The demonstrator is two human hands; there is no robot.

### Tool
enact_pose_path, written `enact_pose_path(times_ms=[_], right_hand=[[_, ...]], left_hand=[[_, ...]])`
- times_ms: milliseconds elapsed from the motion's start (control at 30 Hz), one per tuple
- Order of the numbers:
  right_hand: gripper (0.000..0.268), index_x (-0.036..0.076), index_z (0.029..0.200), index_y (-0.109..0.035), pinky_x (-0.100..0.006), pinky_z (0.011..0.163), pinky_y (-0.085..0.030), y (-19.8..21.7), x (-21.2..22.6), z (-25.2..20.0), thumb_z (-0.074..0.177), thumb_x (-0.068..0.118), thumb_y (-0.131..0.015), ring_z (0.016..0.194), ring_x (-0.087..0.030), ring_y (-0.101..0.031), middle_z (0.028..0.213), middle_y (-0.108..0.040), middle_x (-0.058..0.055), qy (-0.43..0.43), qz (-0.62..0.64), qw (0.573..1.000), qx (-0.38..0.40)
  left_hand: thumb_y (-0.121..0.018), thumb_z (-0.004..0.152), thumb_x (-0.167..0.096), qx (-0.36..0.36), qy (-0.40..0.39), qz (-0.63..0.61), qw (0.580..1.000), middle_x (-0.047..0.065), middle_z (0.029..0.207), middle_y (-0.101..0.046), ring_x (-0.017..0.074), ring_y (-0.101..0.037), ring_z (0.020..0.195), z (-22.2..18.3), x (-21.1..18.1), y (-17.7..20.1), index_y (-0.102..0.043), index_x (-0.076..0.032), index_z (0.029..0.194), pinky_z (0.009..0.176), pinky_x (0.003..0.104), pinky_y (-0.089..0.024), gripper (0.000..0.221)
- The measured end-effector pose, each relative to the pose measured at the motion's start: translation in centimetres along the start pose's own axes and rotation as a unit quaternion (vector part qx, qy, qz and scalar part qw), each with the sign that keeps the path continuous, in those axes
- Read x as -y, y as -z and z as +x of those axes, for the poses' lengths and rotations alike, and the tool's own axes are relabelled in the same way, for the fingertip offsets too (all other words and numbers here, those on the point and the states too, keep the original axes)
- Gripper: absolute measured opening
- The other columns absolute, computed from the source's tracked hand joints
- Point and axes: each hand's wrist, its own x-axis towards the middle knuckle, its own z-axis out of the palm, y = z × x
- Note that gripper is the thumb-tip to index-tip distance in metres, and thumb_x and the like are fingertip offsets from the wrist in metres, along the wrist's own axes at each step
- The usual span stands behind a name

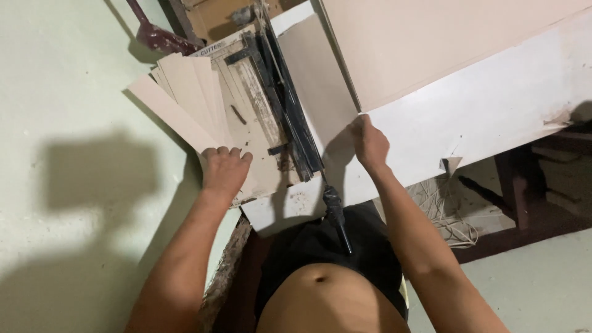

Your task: Using a manual paper trimmer to cut thin strips of paper and gathering them into a pile.

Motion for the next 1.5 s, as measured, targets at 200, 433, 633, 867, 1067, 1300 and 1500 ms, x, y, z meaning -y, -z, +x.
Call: enact_pose_path(times_ms=[200, 433, 633, 867, 1067, 1300, 1500], right_hand=[[0.028, 0.008, 0.113, -0.056, -0.056, 0.077, -0.054, -1.0, -3.8, -3.2, 0.111, 0.036, -0.055, 0.094, -0.041, -0.069, 0.097, -0.067, -0.026, -0.016, 0.263, 0.964, 0.031], [0.029, 0.008, 0.13, -0.053, -0.052, 0.083, -0.059, -4.5, -0.7, -1.3, 0.112, 0.031, -0.05, 0.107, -0.039, -0.069, 0.111, -0.068, -0.023, -0.026, 0.25, 0.965, 0.076], [0.03, 0.007, 0.131, -0.053, -0.051, 0.08, -0.053, -4.4, 0.4, 0.0, 0.113, 0.03, -0.047, 0.101, -0.036, -0.07, 0.103, -0.067, -0.019, -0.004, 0.173, 0.983, 0.056], [0.041, 0.008, 0.139, -0.053, -0.054, 0.085, -0.055, -3.5, 0.6, -0.2, 0.114, 0.038, -0.042, 0.101, -0.042, -0.071, 0.106, -0.07, -0.022, 0.023, 0.103, 0.993, 0.055], [0.052, 0.022, 0.149, -0.056, -0.058, 0.091, -0.056, 3.5, 4.6, -4.6, 0.112, 0.052, -0.036, 0.109, -0.044, -0.069, 0.124, -0.067, -0.018, 0.011, -0.09, 0.993, 0.07], [0.1, 0.011, 0.165, -0.009, -0.055, 0.074, -0.061, 2.2, 7.3, -17.8, 0.091, 0.051, -0.062, 0.082, -0.049, -0.076, 0.088, -0.076, -0.027, 0.018, -0.086, 0.972, 0.219], [0.084, 0.003, 0.166, -0.006, -0.059, 0.077, -0.06, -11.2, -3.0, -13.2, 0.095, 0.024, -0.046, 0.086, -0.048, -0.075, 0.098, -0.075, -0.028, 0.108, -0.12, 0.979, 0.122]], left_hand=[[-0.061, 0.094, -0.004, -0.002, -0.051, -0.06, 0.997, 0.012, 0.11, -0.068, 0.0314, -0.066, 0.094, 0.2, 2.0, -3.4, -0.071, -0.014, 0.104, 0.08, 0.045, -0.048, 0.018], [-0.067, 0.095, -0.027, -0.011, -0.077, -0.134, 0.988, 0.01, 0.14, -0.047, 0.0351, -0.055, 0.126, 0.9, 2.0, -1.9, -0.07, -0.018, 0.12, 0.099, 0.048, -0.048, 0.026], [-0.067, 0.097, -0.031, -0.071, 0.001, -0.316, 0.946, 0.023, 0.144, -0.04, 0.0431, -0.04, 0.133, 5.0, -1.7, 2.5, -0.049, -0.015, 0.143, 0.102, 0.057, -0.039, 0.052], [-0.081, 0.084, -0.043, 0.081, 0.174, -0.329, 0.924, 0.027, 0.166, 0.011, 0.047, 0.008, 0.153, 11.6, -7.6, 3.9, -0.038, -0.009, 0.158, 0.12, 0.072, -0.004, 0.092], [-0.084, 0.084, -0.036, 0.12, 0.196, -0.322, 0.919, 0.025, 0.165, 0.018, 0.0439, 0.012, 0.154, 12.6, -8.4, 3.5, -0.027, -0.012, 0.163, 0.116, 0.075, -0.008, 0.1], [-0.086, 0.079, -0.035, 0.079, 0.188, -0.331, 0.921, 0.027, 0.163, 0.02, 0.0475, 0.013, 0.152, 14.3, -9.1, -0.5, -0.024, -0.01, 0.163, 0.114, 0.08, -0.003, 0.108], [-0.091, 0.075, -0.024, 0.03, 0.193, -0.39, 0.9, 0.031, 0.166, 0.01, 0.0479, 0.007, 0.154, 14.1, -9.5, -1.9, 0.001, -0.017, 0.165, 0.115, 0.077, 0.003, 0.129]])
